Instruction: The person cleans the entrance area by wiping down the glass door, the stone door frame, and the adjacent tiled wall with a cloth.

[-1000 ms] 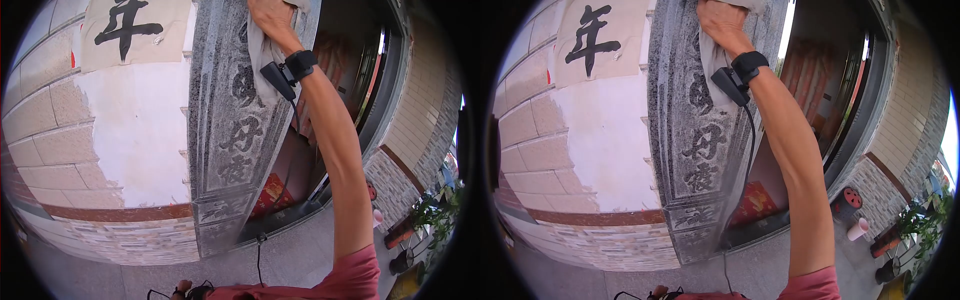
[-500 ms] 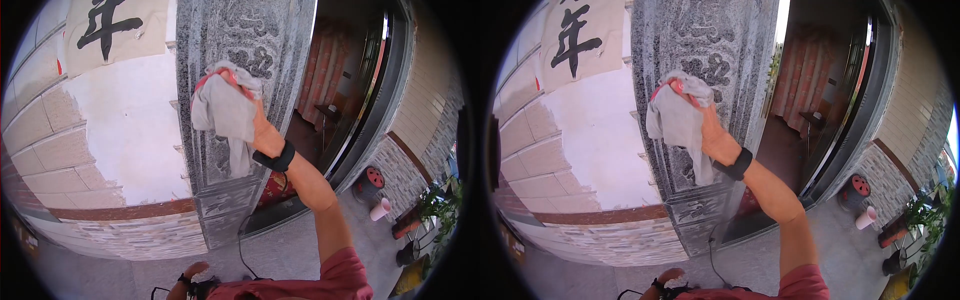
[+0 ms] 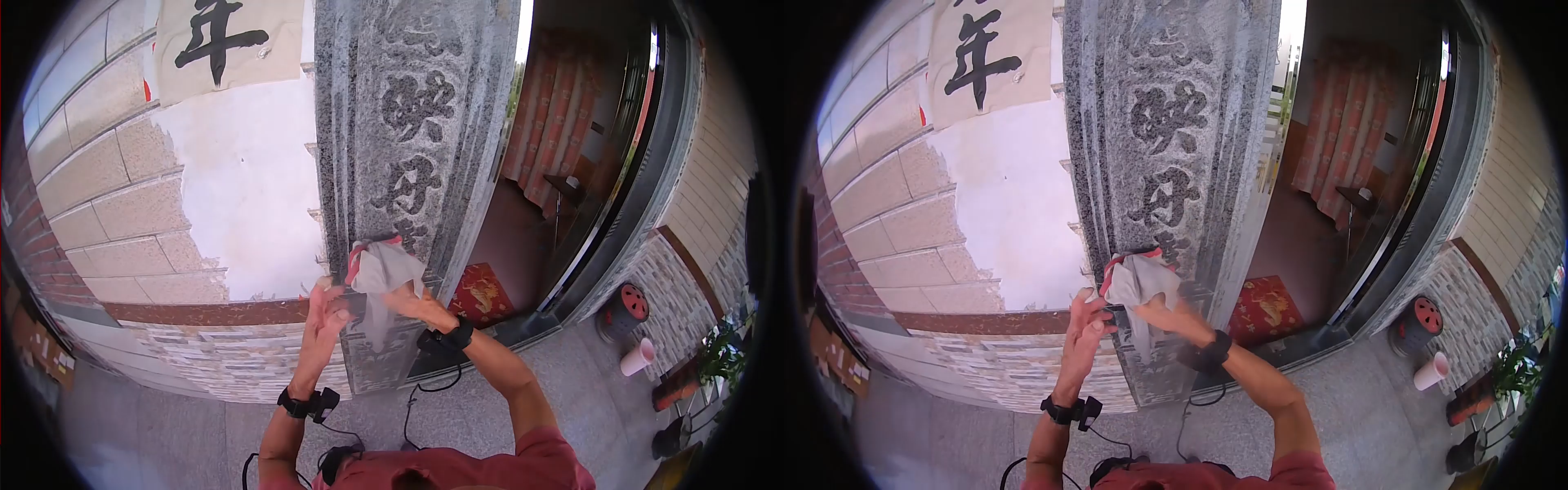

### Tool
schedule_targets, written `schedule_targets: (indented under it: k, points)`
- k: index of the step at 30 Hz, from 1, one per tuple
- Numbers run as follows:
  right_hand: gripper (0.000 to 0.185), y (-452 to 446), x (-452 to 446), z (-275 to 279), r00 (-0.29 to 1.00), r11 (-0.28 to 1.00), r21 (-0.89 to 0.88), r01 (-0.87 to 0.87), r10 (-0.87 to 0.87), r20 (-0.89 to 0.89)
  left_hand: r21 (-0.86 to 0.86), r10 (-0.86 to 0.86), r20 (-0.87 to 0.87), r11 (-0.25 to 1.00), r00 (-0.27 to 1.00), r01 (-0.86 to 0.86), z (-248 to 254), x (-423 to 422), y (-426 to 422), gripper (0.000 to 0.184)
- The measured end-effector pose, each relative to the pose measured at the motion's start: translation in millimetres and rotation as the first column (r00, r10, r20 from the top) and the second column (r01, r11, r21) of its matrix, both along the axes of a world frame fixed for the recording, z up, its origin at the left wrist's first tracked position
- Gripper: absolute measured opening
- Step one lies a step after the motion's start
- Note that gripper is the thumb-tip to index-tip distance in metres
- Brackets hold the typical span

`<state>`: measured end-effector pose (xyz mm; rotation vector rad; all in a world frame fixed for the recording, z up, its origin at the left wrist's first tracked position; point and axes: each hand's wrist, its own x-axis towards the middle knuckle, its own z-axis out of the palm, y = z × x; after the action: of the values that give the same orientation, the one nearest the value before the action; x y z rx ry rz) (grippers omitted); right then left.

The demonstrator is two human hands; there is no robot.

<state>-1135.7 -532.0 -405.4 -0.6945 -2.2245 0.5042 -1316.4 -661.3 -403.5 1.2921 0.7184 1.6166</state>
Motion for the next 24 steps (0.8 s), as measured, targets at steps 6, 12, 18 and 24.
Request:
schedule_targets:
  k: [6, 12, 18, 24]
  points:
    - [0.027, -48.6, -5.3, 48.6, 0.999, 0.931, -0.366, 0.005, -0.019, -0.035, 0.059, -0.04, 0.124, 0.998, 0.992, 0.033, -5.2, 37.8, 5.8, 0.058]
    - [0.016, -57.6, 7.8, 54.5, 0.959, 0.941, -0.239, -0.238, 0.189, -0.212, -0.272, -0.019, 0.492, 0.947, 0.871, 0.174, 12.4, 27.5, 24.5, 0.042]
    - [0.02, -35.3, 41.1, 50.0, 0.917, 0.791, -0.544, -0.279, 0.051, -0.397, -0.044, 0.047, 0.513, 0.999, 0.857, -0.029, 82.8, -25.9, 38.9, 0.03]
    - [0.023, 0.6, 60.5, 12.0, 0.928, 0.848, -0.495, -0.19, -0.01, -0.373, 0.265, 0.212, 0.424, 0.9, 0.88, -0.345, 228.7, -19.1, 32.3, 0.028]
